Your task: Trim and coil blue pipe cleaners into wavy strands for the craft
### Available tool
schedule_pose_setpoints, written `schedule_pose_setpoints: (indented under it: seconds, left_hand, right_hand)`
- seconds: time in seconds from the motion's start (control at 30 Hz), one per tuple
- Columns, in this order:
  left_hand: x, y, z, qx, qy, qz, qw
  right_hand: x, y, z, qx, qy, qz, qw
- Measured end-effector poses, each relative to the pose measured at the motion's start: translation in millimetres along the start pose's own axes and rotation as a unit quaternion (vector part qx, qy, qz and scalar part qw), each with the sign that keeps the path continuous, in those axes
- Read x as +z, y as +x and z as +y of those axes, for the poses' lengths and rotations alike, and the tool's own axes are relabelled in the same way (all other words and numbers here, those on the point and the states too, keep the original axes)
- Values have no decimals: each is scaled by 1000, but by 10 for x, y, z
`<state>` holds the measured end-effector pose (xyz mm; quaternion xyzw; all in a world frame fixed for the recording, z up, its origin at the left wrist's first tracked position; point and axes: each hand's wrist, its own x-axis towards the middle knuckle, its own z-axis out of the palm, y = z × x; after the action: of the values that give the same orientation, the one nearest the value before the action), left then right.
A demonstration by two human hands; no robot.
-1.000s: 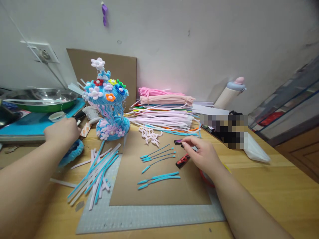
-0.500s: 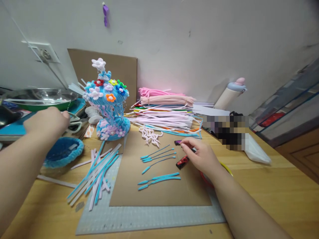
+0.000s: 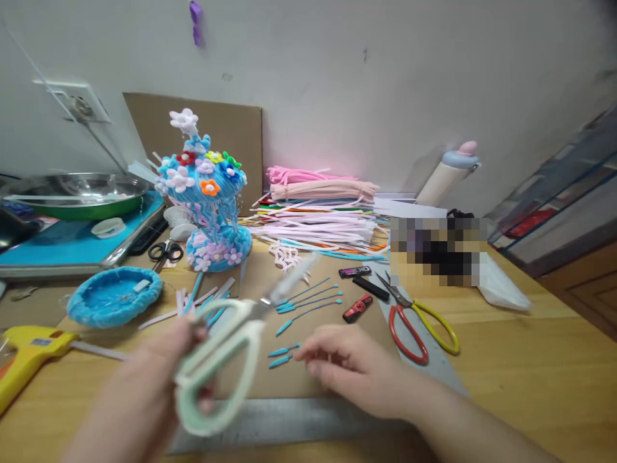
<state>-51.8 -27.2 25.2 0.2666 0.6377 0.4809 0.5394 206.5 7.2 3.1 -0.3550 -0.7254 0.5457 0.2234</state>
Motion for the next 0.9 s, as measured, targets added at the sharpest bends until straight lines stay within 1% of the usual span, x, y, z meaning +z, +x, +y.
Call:
schedule_pose_setpoints:
  seconds: [0.03,0.07,0.1,0.13,0.17,0.2,0.23,0.27,0.3,0.33,0.37,0.4,0.43,0.47,0.5,0.53,0.6,0.7,0.77,0.9]
  left_hand:
    - [197,-156,-105,-53,-19,-58,997]
    - [380,-278,-195,-84,-39,-104,990]
    - [540,-358,-268,-88,-64,-133,985]
    - [669,-392,-327,-73,-83,-152,982]
    - [764,-382,-371,-60,-79,-175,980]
    - [827,-333,-403,-46,-57,-200,977]
    - [860,-253,-424,-22,-6,-225,974]
    - [870,-150,-432,15,71,-243,967]
    - [865,-32,-431,68,172,-248,951]
    - [850,90,-419,161,295,-212,918]
    - [832,211,-401,204,333,-180,903]
    - [816,322,-379,230,358,-160,891]
    - [805,420,-356,256,384,-142,876]
    - [801,501,-335,281,406,-130,860]
    - [802,564,-320,300,425,-119,846]
    - [809,611,-311,315,443,-112,832]
    - [825,665,-313,331,471,-105,811]
    - [830,703,-341,335,499,-108,792]
    - [821,734,-357,336,508,-111,785]
    - [814,842,-365,340,513,-109,781]
  right_hand:
    - [110,8,8,9,119,5,993]
    - [204,16,20,4,230,-17,973]
    - [275,24,34,-4,327,-30,944]
    - [319,29,47,-9,392,-27,920]
    - [335,33,58,-13,431,-18,902]
    - [322,34,65,-15,450,2,893]
    - [285,35,70,-16,453,26,891]
    - [225,38,73,-17,445,53,894]
    - [145,44,79,-21,431,81,899]
    - [52,57,88,-25,412,113,904]
    - [-52,77,105,-29,382,159,910]
    - [-162,104,131,-29,344,212,914]
    - [-272,137,168,-22,317,279,906]
    - [-378,174,215,-17,304,354,884]
    - [-476,211,271,-13,309,426,850]
    - [-563,246,330,-20,312,466,828]
    - [-699,298,441,-26,326,511,795]
    - [-806,328,534,-28,358,546,757]
    - [-826,328,538,-28,373,555,743]
    - [-808,324,486,-32,385,553,738]
